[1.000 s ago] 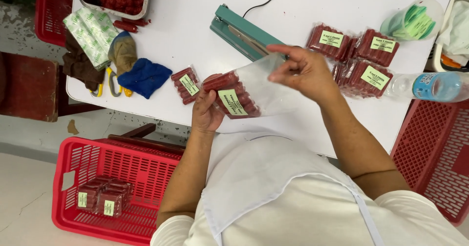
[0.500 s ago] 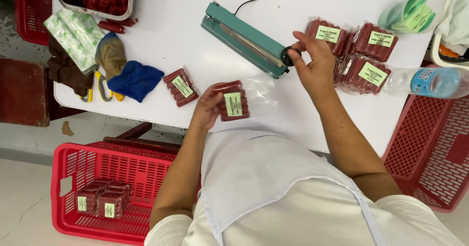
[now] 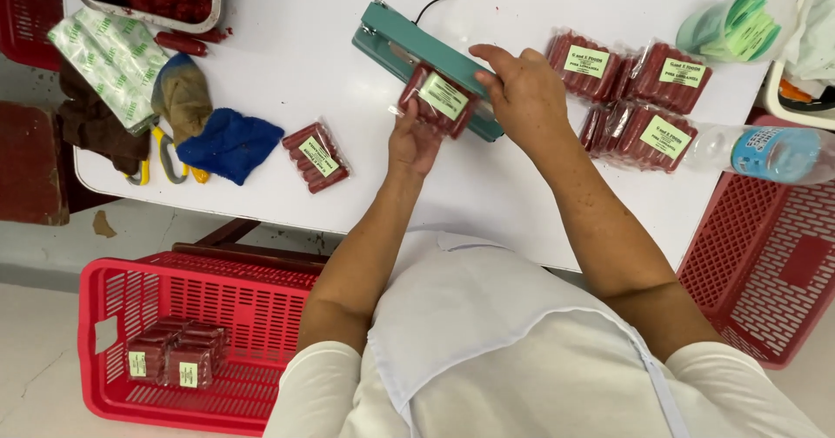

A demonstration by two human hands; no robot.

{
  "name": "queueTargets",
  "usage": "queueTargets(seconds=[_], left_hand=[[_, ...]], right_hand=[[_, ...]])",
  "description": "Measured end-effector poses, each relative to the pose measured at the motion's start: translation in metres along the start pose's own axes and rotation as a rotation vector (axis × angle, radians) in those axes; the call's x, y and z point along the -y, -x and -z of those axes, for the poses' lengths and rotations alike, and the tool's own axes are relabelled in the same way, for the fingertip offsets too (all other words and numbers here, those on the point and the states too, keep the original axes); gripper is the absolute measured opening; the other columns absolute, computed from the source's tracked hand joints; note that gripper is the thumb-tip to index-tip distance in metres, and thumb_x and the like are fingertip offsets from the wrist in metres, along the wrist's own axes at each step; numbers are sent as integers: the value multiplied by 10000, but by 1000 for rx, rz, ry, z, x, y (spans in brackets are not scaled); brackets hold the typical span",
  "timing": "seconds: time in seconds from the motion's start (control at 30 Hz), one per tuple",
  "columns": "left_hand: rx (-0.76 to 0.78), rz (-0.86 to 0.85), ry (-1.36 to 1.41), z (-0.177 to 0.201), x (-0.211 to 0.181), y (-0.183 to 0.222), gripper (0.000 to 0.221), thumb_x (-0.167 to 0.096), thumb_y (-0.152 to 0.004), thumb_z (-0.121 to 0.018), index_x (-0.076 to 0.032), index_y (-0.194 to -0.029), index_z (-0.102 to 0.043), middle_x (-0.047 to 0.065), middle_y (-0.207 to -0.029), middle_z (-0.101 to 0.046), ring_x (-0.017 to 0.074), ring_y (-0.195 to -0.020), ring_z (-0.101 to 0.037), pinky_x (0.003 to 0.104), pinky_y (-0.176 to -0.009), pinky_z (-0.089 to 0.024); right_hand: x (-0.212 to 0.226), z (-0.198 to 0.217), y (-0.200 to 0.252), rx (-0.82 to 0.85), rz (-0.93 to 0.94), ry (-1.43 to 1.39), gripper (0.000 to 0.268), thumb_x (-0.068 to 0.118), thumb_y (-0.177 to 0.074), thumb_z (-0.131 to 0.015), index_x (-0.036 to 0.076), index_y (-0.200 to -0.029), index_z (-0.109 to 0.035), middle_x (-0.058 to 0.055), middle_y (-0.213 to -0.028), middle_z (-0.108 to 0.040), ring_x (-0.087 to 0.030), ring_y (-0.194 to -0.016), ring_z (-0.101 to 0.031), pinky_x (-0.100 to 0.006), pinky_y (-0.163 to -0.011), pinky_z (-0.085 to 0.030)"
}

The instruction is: The person places vacuum-sealed packages of red meat into a red basket, then uses a heat sealer to seal additional packages of meat on a white table. The person repeatedly picks up packages, seals them, and places them into the basket.

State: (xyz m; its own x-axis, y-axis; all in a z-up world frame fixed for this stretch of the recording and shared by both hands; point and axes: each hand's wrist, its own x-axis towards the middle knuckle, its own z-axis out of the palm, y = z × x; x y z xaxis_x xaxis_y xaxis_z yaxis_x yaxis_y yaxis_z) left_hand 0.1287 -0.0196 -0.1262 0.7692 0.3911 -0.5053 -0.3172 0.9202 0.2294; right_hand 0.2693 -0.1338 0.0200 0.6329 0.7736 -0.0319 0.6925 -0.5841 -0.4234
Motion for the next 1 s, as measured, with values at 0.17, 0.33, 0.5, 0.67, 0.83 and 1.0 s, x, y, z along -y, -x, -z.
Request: queueTargets(seconds=[0.17,0.33,0.5,0.67,0.83,1.0], left_hand=[[-109,30,-22,9,-18,-12,473,-280,-820,-815,-107,-1233,-666,108,-1180,-717,313,-1121,-657,520,-912,-561],[-197,54,-36,13,-26,-16,334,-204,-842,-793,-125,-1144,-673,75,-1039,-731,270,-1009,-683,460,-856,-586],[-242,75,-92,14,-25,-11,400,-227,-842,-780,-149,-1203,-627,89,-1186,-705,297,-1110,-657,519,-887,-569],[-214,73,-82,9,-24,-9,407,-239,-873,-761,-134,-1240,-621,114,-1228,-696,311,-1131,-659,534,-918,-571],[-206,61,-67,9,-23,-8,421,-222,-891,-744,-123,-1275,-603,135,-1237,-693,332,-1138,-661,550,-922,-582],[-247,58,-50,11,-22,-9,441,-240,-895,-725,-81,-1288,-602,154,-1243,-682,349,-1128,-658,575,-933,-574]], right_hand=[[-33,-40,17,-21,-66,-44,281,253,-1107,-532,250,-1378,-609,-93,-747,-431,-296,-696,-500,-417,-526,-418],[-57,-73,25,-106,-86,-53,324,199,-1115,-563,331,-1411,-573,-57,-729,-397,-264,-689,-471,-404,-508,-412],[-67,-103,31,-153,-174,-94,358,151,-1081,-507,327,-1372,-619,-40,-738,-409,-224,-657,-445,-379,-568,-420],[-73,-108,33,-202,-133,-138,329,150,-1082,-527,321,-1331,-659,16,-708,-420,-180,-656,-432,-340,-577,-412],[-76,-115,35,-210,-143,-197,308,182,-1079,-544,343,-1306,-675,-22,-783,-388,-187,-628,-439,-337,-599,-442],[-78,-118,35,-228,-101,-205,323,137,-1067,-556,330,-1287,-692,-4,-751,-422,-183,-681,-455,-345,-590,-440]])
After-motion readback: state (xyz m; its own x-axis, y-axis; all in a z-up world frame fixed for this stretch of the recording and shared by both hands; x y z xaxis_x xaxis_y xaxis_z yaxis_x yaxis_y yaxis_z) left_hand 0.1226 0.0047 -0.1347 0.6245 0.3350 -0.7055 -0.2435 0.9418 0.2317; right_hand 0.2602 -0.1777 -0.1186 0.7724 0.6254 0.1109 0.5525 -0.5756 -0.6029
